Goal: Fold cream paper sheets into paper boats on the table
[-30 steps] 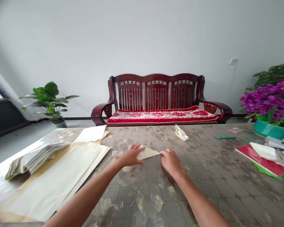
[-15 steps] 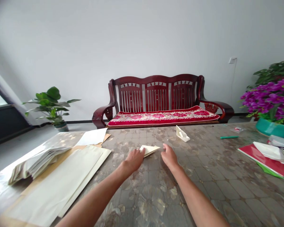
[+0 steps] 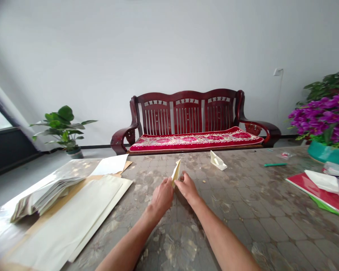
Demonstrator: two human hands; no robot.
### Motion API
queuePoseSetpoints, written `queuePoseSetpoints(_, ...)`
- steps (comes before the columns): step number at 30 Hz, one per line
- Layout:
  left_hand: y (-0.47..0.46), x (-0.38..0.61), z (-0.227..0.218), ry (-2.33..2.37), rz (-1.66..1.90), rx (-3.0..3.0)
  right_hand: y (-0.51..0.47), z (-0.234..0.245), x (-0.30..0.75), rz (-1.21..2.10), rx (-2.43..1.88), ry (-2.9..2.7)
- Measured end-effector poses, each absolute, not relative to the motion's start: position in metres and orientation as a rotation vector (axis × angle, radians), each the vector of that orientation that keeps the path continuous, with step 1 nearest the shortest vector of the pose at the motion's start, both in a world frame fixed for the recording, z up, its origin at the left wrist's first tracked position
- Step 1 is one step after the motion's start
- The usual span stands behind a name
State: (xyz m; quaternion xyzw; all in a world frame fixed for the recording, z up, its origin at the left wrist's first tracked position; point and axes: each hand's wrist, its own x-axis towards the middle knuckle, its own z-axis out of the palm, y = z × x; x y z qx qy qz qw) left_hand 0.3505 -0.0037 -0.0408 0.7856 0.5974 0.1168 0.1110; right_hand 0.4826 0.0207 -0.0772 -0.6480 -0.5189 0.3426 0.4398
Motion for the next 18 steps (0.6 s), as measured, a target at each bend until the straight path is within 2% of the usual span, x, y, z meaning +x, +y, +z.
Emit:
queuePoseSetpoints(10,0.011,0.346,-0.040,1.818,0.568,2.108,0.005,-0.050,0.465,0.410,-1.898,-1.628)
queuePoseSetpoints(18,0.026,0.342,-0.050,1.818,0.538,2.140,0.000,-0.040,0.462,0.196,-2.017,-1.811)
